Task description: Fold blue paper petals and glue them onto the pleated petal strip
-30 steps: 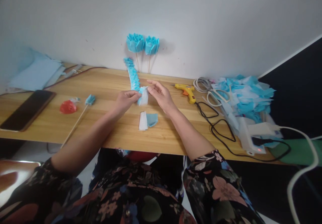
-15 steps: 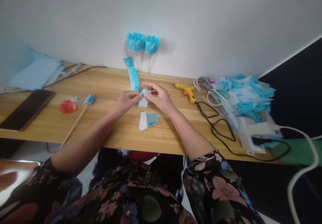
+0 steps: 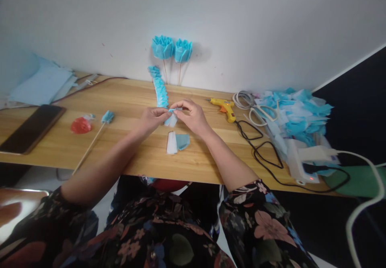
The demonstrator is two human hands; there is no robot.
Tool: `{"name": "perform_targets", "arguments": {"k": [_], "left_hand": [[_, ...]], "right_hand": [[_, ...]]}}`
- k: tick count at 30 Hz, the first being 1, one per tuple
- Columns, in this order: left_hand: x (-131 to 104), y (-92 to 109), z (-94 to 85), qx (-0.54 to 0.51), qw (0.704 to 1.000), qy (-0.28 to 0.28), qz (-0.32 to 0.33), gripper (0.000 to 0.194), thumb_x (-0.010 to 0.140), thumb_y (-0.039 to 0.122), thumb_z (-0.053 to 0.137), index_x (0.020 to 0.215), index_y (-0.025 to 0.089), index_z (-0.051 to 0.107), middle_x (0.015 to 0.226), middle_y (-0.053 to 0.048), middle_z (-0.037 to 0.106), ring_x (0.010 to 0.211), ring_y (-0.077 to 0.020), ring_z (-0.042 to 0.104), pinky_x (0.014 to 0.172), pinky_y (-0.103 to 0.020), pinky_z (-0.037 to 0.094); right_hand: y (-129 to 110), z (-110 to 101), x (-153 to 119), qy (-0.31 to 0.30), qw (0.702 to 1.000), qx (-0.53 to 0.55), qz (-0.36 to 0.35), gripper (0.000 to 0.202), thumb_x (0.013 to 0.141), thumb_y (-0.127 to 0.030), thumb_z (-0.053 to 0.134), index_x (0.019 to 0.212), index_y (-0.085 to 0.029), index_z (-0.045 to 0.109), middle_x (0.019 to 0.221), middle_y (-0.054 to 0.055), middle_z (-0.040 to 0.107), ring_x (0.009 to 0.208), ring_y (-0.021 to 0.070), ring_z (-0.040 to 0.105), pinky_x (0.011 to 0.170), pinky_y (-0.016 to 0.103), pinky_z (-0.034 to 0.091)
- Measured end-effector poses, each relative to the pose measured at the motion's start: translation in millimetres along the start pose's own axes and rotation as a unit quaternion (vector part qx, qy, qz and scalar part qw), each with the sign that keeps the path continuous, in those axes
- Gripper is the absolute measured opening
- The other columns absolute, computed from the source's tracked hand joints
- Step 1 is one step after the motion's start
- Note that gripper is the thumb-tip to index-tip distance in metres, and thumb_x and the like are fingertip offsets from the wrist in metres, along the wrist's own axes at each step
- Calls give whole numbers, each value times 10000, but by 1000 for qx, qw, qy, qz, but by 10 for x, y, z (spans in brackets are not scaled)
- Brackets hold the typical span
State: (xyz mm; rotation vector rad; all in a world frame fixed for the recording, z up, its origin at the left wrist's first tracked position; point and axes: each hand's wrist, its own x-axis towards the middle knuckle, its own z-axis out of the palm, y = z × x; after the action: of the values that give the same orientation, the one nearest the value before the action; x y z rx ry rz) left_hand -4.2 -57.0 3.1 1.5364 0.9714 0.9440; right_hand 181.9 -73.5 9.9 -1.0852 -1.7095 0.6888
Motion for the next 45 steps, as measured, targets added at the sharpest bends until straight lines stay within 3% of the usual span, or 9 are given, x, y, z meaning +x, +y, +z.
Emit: {"name": "perform_targets", "arguments": {"k": [6, 13, 17, 22, 30, 36, 41, 45], "left_hand": [[21, 15, -3, -69, 997, 26, -21, 206, 790, 333, 689, 676, 161, 693, 591, 9, 590, 565, -105, 473, 581, -248, 361], [38, -4, -7, -94, 994, 38, -33, 221, 811, 339, 672, 679, 162, 675, 572, 2, 607, 560, -106, 497, 597, -242, 393], [50, -48, 4, -48, 997, 61, -7, 268, 851, 316, 640, 631, 162, 629, 567, 15, 571, 552, -100, 466, 578, -240, 354], [37, -79, 20, 50, 994, 90, 39, 229, 882, 308, 601, 742, 155, 699, 662, -2, 630, 630, -125, 526, 626, -251, 382], [-46, -29, 13, 280, 946, 107, 124, 263, 930, 277, 546, 806, 181, 757, 703, -40, 685, 640, -151, 550, 617, -287, 311], [-47, -13, 3, 399, 896, 118, 153, 328, 961, 264, 524, 696, 183, 699, 628, -43, 639, 590, -153, 482, 589, -320, 217], [-35, -41, 3, 440, 872, 124, 174, 282, 963, 239, 543, 755, 189, 727, 682, -54, 690, 646, -171, 560, 630, -317, 297], [-36, -34, 5, 458, 865, 113, 173, 280, 979, 252, 540, 795, 186, 740, 703, -62, 704, 677, -183, 598, 681, -321, 361]], "right_hand": [[38, -11, -3, 19, 987, -107, -120, 189, 860, -135, 671, 892, -295, 766, 1222, 25, 722, 1189, 248, 654, 1072, 495, 474], [70, -21, -3, 34, 983, -125, -131, 179, 875, -139, 618, 886, -274, 736, 1227, 44, 726, 1190, 246, 658, 1081, 495, 468], [13, -18, -1, 62, 995, -54, -61, 99, 907, -266, 602, 927, -251, 698, 1181, 63, 724, 1138, 229, 656, 948, 399, 525], [8, 20, 0, 75, 996, 36, 46, 233, 929, -423, 609, 819, -223, 658, 806, -1, 640, 799, 154, 578, 757, 295, 463], [-21, 85, -28, 46, 991, 38, 119, 492, 887, -639, 641, 654, -206, 665, 598, -21, 503, 619, 128, 447, 618, 286, 343], [-86, 82, -12, 92, 980, 73, 162, 576, 832, -691, 675, 538, -202, 595, 512, -29, 450, 546, 111, 406, 586, 290, 318], [-127, 105, -19, 57, 976, 101, 184, 556, 793, -704, 699, 570, -197, 649, 533, -17, 499, 558, 110, 423, 583, 282, 344], [-123, 130, -14, 49, 969, 123, 206, 505, 735, -659, 765, 580, -204, 608, 555, -33, 481, 573, 105, 411, 566, 269, 338]]}}
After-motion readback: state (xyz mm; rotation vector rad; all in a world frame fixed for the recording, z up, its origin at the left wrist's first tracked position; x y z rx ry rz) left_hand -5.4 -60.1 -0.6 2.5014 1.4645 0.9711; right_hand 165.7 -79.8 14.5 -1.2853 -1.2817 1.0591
